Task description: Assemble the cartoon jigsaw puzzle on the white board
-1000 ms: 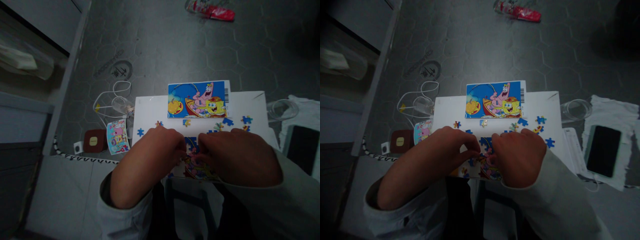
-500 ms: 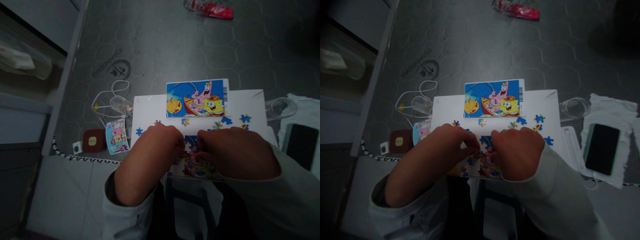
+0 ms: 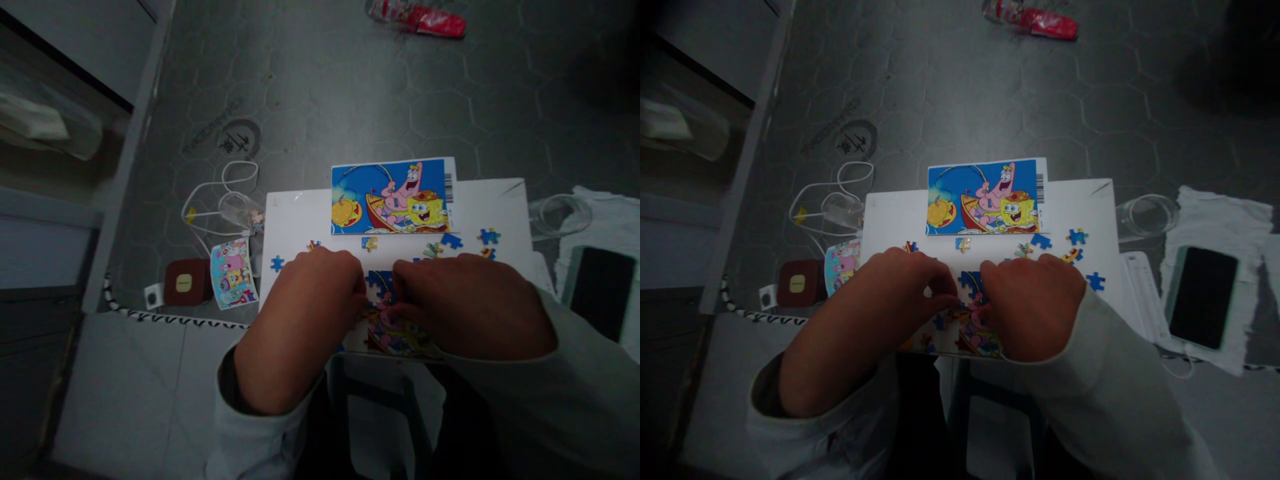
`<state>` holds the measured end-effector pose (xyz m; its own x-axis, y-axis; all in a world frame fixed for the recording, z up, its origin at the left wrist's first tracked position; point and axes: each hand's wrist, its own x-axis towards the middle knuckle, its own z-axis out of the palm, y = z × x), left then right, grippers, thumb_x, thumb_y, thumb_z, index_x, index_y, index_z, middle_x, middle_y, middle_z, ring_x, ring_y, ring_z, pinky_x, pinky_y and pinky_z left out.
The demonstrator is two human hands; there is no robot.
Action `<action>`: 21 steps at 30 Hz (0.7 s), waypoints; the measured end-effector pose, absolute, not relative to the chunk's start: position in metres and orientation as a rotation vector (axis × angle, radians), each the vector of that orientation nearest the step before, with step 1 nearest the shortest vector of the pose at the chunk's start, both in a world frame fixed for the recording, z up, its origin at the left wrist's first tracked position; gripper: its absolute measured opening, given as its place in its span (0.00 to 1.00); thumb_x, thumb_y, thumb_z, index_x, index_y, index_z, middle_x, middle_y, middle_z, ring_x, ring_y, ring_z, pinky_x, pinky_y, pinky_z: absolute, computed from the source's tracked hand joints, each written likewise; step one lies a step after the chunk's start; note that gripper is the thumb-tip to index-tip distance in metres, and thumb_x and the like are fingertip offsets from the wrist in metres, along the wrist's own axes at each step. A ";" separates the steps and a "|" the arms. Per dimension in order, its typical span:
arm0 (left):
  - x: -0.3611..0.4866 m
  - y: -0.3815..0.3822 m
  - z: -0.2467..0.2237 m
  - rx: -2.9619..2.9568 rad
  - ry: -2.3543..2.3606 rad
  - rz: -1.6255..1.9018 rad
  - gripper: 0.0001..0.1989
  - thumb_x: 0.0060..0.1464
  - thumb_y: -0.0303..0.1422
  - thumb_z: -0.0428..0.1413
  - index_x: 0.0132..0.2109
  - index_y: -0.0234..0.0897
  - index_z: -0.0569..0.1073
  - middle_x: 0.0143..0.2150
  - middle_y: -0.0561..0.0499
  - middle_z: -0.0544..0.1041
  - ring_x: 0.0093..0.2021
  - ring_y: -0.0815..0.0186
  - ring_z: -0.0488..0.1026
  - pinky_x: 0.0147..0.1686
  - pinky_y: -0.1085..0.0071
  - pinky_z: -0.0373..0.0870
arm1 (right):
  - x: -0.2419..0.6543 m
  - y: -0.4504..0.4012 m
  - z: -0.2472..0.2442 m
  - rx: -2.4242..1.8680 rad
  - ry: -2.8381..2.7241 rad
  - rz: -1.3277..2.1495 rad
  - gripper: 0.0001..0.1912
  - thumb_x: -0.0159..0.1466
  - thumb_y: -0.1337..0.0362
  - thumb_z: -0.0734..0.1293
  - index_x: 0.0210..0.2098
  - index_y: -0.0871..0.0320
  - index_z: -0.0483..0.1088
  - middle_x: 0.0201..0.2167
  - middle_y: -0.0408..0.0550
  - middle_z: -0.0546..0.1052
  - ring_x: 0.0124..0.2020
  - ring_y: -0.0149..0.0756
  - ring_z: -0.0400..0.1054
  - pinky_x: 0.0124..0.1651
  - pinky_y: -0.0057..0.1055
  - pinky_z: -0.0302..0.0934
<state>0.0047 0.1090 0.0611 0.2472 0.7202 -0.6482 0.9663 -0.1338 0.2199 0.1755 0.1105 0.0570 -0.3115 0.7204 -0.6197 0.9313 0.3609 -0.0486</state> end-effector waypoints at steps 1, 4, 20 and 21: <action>0.004 0.109 0.061 1.912 1.543 -0.522 0.08 0.66 0.33 0.64 0.43 0.43 0.90 0.43 0.42 0.90 0.45 0.44 0.86 0.47 0.51 0.78 | 0.176 0.110 0.057 1.408 2.081 -0.545 0.11 0.67 0.53 0.73 0.43 0.52 0.82 0.37 0.56 0.87 0.37 0.52 0.82 0.36 0.39 0.61; 0.004 0.107 0.060 1.918 1.540 -0.491 0.07 0.65 0.34 0.65 0.43 0.44 0.90 0.42 0.43 0.90 0.45 0.41 0.87 0.46 0.49 0.78 | 0.175 0.110 0.059 1.342 1.974 -0.503 0.14 0.71 0.51 0.70 0.48 0.51 0.81 0.43 0.58 0.88 0.40 0.52 0.82 0.37 0.39 0.61; 0.011 0.105 0.064 2.029 1.562 -0.530 0.12 0.69 0.31 0.61 0.44 0.47 0.90 0.43 0.45 0.90 0.47 0.41 0.86 0.44 0.51 0.78 | 0.173 0.111 0.059 1.357 1.941 -0.526 0.15 0.72 0.52 0.68 0.51 0.53 0.81 0.45 0.59 0.88 0.42 0.53 0.82 0.37 0.40 0.62; 0.011 0.104 0.064 2.045 1.565 -0.522 0.11 0.69 0.32 0.61 0.44 0.47 0.90 0.43 0.45 0.90 0.47 0.41 0.86 0.43 0.51 0.78 | 0.173 0.111 0.059 1.370 1.939 -0.532 0.15 0.72 0.52 0.69 0.51 0.52 0.81 0.45 0.59 0.88 0.42 0.53 0.82 0.38 0.40 0.63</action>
<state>0.0110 0.1043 0.0639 0.2627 0.7694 -0.5823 0.9649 -0.2073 0.1613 0.1727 0.1113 0.0585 -0.2015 0.6475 -0.7349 0.9318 0.3581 0.0600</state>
